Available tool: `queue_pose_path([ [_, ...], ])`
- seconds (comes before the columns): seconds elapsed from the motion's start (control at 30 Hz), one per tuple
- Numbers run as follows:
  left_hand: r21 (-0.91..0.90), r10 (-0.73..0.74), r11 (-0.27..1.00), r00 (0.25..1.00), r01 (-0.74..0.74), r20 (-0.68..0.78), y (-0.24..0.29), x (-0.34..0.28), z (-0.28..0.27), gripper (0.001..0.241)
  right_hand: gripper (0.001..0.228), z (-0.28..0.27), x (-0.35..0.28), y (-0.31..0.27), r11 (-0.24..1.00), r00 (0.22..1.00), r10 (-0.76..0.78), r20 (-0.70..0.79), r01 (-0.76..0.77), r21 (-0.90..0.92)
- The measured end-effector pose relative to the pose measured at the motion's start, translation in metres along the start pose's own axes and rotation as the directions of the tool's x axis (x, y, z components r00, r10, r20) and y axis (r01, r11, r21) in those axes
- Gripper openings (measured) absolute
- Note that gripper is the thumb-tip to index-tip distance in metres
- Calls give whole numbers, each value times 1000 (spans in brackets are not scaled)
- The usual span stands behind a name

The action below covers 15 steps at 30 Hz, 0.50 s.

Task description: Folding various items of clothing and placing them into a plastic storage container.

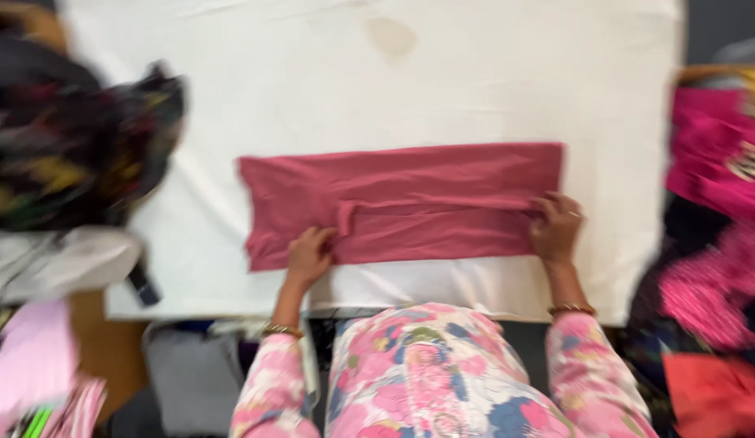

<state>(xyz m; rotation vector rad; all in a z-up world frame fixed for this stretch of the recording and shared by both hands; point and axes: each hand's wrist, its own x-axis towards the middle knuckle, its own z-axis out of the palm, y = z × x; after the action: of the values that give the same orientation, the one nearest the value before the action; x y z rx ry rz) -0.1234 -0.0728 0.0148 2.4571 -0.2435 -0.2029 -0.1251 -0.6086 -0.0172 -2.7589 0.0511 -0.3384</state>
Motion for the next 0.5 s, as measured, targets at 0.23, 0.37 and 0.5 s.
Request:
queue_pose_path([
  [0.23,-373,-499,822,860,430,-107,-51,-44,14,37,40,20,-12,-53,998,998,-58,-4,58,-24],
  [0.37,-617,-634,696,718,367,-288,-121,-75,29,27,40,25,-9,-100,970,973,-205,102,188,157],
  [0.5,-447,-600,782,720,435,-348,-124,-77,11,31,36,32,-15,-146,947,938,-284,201,241,211],
])
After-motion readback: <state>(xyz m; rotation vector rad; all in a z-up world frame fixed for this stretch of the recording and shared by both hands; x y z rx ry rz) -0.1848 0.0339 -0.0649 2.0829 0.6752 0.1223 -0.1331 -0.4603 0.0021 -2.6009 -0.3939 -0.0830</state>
